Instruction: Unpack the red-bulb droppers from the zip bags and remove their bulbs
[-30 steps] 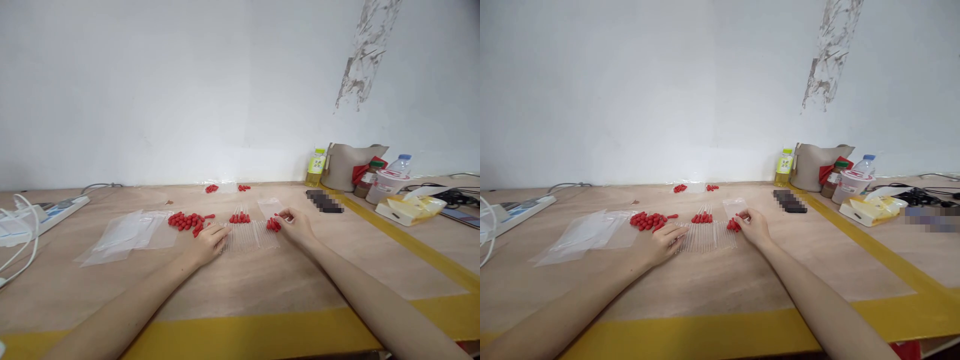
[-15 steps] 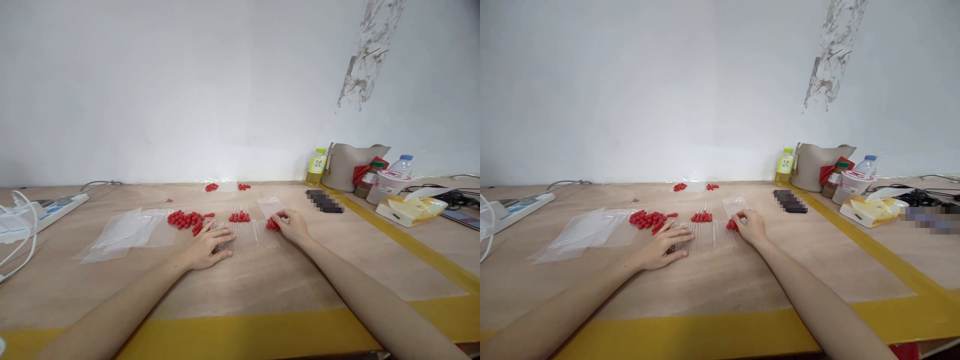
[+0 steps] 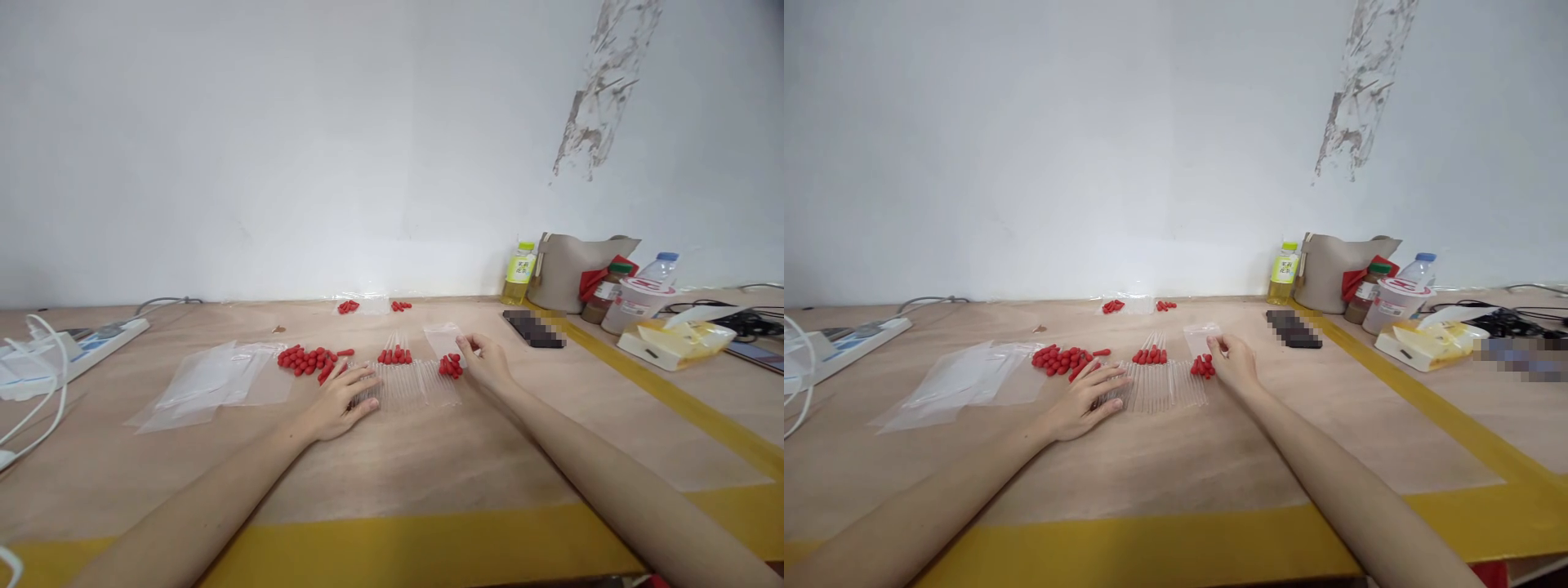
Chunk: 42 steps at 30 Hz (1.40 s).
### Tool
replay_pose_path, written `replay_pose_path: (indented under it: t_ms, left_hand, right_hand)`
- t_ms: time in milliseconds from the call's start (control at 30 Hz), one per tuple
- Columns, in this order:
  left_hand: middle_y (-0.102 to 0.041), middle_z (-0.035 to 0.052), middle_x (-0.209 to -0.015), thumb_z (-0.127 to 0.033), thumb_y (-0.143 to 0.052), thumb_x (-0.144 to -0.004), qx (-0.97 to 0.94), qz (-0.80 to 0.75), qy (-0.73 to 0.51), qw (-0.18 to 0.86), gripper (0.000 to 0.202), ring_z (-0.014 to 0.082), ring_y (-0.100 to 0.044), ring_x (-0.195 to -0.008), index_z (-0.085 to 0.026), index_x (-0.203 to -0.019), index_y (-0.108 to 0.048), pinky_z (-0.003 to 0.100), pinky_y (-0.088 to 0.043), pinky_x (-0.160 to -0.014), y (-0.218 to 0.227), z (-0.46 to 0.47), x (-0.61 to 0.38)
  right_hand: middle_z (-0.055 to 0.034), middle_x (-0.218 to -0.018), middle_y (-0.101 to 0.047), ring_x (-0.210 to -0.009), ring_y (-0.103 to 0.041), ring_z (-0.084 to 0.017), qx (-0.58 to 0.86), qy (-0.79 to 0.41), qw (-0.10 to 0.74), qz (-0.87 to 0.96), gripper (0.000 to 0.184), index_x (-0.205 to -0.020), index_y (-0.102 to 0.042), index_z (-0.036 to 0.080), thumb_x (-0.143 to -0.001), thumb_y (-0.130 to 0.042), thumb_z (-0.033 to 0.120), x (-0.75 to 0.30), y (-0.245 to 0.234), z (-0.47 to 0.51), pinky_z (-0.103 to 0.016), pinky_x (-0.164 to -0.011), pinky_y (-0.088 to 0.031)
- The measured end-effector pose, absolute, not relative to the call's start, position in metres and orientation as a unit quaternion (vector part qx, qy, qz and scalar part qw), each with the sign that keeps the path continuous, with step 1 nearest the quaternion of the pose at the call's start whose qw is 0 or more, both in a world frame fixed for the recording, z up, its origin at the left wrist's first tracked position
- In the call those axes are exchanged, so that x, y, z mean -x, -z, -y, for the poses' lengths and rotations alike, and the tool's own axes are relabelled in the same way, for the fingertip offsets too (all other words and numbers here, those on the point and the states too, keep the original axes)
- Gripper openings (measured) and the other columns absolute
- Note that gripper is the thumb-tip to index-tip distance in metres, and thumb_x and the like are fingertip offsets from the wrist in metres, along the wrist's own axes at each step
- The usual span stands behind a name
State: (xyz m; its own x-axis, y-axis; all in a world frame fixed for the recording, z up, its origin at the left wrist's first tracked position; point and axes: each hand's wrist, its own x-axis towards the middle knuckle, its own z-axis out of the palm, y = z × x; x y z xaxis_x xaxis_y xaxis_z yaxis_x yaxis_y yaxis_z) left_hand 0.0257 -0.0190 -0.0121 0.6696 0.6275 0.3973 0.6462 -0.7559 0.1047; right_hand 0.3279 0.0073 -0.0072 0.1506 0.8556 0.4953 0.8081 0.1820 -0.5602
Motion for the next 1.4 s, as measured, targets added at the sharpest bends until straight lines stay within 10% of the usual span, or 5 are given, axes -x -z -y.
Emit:
replay_pose_path:
  t_ms: [667,1100,1400]
  left_hand:
    - [-0.052,0.0083,-0.121,-0.032,-0.036,-0.089,0.899,0.368,0.228,0.066,0.034,0.0217,-0.037,-0.122,-0.020,-0.117,-0.052,0.050,-0.020,-0.104,0.014,0.020,-0.025]
    - [-0.037,0.0154,-0.131,-0.034,-0.043,-0.085,0.840,0.414,0.339,0.093,0.058,0.0231,-0.032,-0.123,-0.012,-0.134,-0.022,0.041,-0.032,-0.100,0.017,0.020,-0.029]
    - [-0.064,0.0008,-0.089,-0.025,-0.048,-0.085,0.877,0.296,0.332,0.185,0.019,0.0165,-0.053,-0.090,-0.024,-0.099,-0.061,0.045,-0.022,-0.099,0.010,0.029,-0.043]
  right_hand:
    - [-0.0130,-0.088,-0.066,-0.088,-0.058,-0.030,0.762,-0.113,0.117,0.626,0.025,-0.080,-0.066,0.017,-0.067,-0.058,0.036,-0.229,-0.021,-0.061,-0.044,-0.078,-0.032]
    - [-0.0093,-0.094,-0.062,-0.093,-0.050,-0.021,0.569,0.069,0.315,0.756,0.029,-0.107,-0.053,0.016,-0.084,-0.044,0.031,-0.277,-0.017,0.003,-0.033,-0.079,-0.029]
    - [-0.0032,-0.080,-0.061,-0.080,-0.047,-0.016,0.374,0.156,0.395,0.824,0.015,-0.084,-0.062,0.020,-0.084,-0.048,0.025,-0.281,0.021,0.051,-0.035,-0.081,-0.026]
